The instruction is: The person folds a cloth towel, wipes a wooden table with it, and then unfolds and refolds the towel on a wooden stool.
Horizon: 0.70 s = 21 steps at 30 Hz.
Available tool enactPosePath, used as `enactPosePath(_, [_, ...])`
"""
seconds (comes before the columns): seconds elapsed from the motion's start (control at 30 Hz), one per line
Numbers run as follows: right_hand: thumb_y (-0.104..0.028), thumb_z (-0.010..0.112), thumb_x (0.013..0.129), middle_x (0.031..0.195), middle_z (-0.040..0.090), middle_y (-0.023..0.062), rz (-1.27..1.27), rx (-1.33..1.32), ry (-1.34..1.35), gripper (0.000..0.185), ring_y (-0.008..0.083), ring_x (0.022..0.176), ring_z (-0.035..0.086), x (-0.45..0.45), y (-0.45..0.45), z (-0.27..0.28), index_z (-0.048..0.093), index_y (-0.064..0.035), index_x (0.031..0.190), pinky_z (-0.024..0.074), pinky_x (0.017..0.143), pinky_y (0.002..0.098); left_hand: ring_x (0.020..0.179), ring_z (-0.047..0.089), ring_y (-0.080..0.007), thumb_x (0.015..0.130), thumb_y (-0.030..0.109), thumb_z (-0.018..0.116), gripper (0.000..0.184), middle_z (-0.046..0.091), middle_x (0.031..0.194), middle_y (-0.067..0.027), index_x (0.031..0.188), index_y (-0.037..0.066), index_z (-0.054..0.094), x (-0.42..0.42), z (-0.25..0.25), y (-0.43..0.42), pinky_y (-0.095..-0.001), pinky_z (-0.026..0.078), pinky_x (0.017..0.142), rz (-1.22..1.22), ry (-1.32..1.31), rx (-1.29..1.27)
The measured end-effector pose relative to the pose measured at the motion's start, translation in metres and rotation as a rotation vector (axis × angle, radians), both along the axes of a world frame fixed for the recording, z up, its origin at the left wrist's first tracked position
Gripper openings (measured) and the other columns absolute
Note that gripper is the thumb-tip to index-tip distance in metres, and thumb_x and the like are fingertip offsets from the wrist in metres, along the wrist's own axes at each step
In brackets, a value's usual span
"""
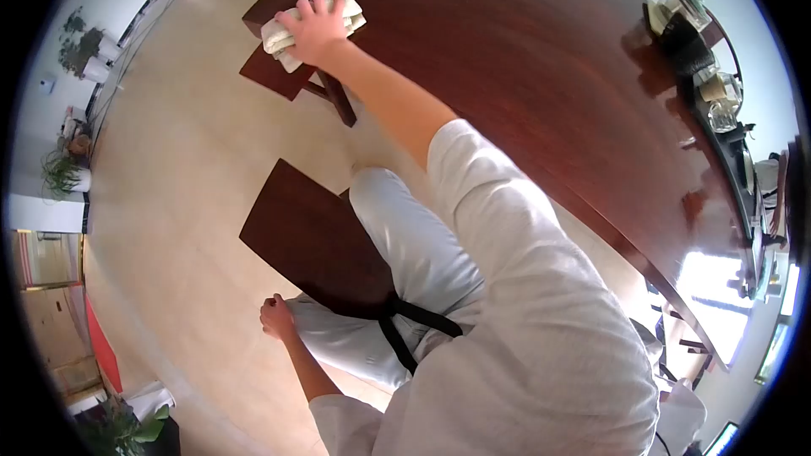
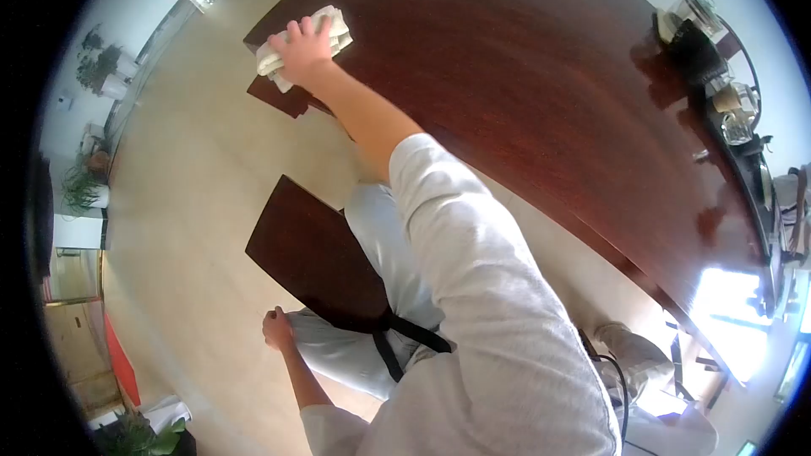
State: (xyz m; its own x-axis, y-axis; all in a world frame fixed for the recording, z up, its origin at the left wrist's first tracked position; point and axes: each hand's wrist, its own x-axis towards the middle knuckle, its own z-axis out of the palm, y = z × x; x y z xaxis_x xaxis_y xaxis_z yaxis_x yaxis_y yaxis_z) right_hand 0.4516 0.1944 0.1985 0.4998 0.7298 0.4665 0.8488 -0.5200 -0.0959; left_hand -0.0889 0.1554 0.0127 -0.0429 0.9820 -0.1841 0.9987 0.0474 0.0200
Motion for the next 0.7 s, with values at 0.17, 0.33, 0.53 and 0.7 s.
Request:
enactPosePath(0.17, [-0.045, 0.070, 0.087, 0.138, 0.053, 0.0071, -0.036, -0.070, 0.095, 0.061, 0.0343, 0.136, 0.043, 0.038, -0.076, 0.026, 0.050, -0.0361, 0.144, 0.0343, 0.108, 0.0648, 0.104, 0.068, -0.0329, 0.093, 0.046, 0.049, 0.043, 0.073, 0.112, -0.0083, 0.106, 0.013, 0.075, -0.005, -0.003, 0.002, -0.0511, 0.052, 0.087, 0.022, -0.066, -0.003])
enactPosePath(0.33, [-0.043, 0.073, 0.085, 0.130, 0.057, 0.0038, -0.309, -0.120, -0.010, 0.062, 0.0315, 0.128, 0.053, 0.060, -0.252, 0.029, 0.052, -0.0352, 0.142, 0.0486, 0.098, 0.0562, 0.109, 0.066, -0.0316, 0.096, 0.049, 0.049, 0.045, 0.072, 0.120, -0.0072, 0.112, 0.014, 0.074, -0.028, -0.017, 0.001, -0.0496, 0.051, 0.090, 0.005, -0.154, 0.030])
enactPosePath(0.53, [-0.049, 0.073, 0.084, 0.136, 0.056, 0.0133, -0.943, -0.120, -0.044, 0.066, 0.0356, 0.127, 0.053, 0.021, -0.547, 0.016, 0.052, -0.0278, 0.143, 0.0457, 0.102, 0.0538, 0.112, 0.065, -0.0309, 0.099, 0.050, 0.048, 0.045, 0.071, 0.121, -0.0051, 0.117, 0.016, 0.071, -0.040, -0.022, -0.005, -0.0498, 0.050, 0.092, -0.020, -0.187, 0.066])
enactPosePath(0.7, [-0.062, 0.060, 0.090, 0.138, 0.057, 0.0223, -1.557, -0.110, -0.015, 0.071, 0.0428, 0.126, 0.055, -0.032, -0.719, 0.010, 0.051, -0.0181, 0.146, 0.0470, 0.102, 0.0521, 0.113, 0.064, -0.0294, 0.099, 0.051, 0.047, 0.044, 0.070, 0.121, -0.0036, 0.116, 0.017, 0.071, -0.029, -0.003, -0.010, -0.0501, 0.050, 0.092, -0.002, -0.143, 0.020])
